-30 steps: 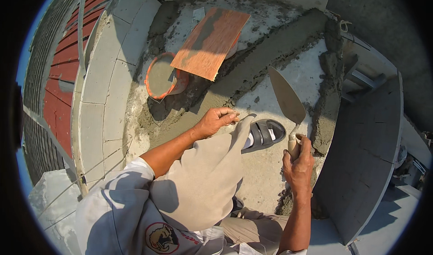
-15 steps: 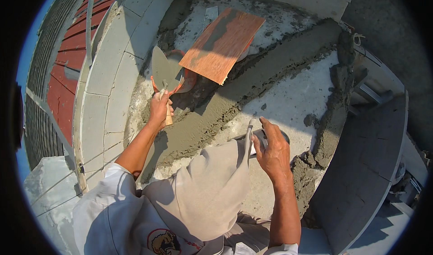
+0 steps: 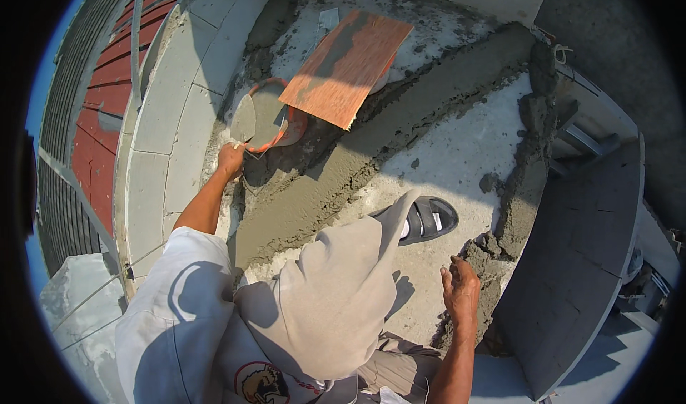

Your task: Applying mortar and leveling it with a wooden board on top of a concrete wall.

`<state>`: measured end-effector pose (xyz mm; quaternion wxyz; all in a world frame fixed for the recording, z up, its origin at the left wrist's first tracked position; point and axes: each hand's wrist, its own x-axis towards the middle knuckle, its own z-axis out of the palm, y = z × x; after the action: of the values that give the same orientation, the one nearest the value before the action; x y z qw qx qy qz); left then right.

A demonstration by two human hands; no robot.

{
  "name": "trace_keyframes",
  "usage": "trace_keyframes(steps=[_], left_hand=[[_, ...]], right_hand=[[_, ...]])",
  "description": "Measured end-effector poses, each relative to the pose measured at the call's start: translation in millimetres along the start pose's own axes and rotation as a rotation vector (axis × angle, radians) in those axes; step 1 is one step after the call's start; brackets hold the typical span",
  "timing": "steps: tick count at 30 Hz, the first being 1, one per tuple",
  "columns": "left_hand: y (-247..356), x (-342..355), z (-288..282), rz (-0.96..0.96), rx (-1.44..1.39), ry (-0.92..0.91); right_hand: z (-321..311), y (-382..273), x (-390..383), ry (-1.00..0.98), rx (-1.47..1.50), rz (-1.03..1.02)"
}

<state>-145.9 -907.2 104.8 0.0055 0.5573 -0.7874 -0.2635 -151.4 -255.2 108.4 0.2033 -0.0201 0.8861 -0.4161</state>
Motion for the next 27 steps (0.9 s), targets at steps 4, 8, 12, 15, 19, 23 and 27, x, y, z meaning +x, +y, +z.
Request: trace_keyframes(steps=[4, 8, 12, 15, 19, 23, 27], left_hand=[[-14, 16, -4, 0.109, -0.054, -0.087], [3, 8, 2, 0.082, -0.098, -0.159], [14, 8, -3, 0.038, -0.182, -0.278], [30, -4, 9, 0.018, -0.209, -0.357], [33, -11, -3, -0.039, -0.291, -0.464], [31, -11, -12, -0.078, -0.343, -0.527], [12, -20, -21, -0.076, -0.461, -0.519]], right_hand=[[8, -4, -3, 0.016, 0.054, -0.028], [7, -10, -5, -0.008, 0.059, -0.008], [9, -14, -5, -0.012, 0.058, -0.017], [10, -4, -3, -0.008, 0.038, -0.006], [10, -5, 2, -0.010, 0.045, 0.000], [9, -5, 11, -0.046, 0.040, -0.005], [13, -6, 17, -0.038, 0.080, -0.019]])
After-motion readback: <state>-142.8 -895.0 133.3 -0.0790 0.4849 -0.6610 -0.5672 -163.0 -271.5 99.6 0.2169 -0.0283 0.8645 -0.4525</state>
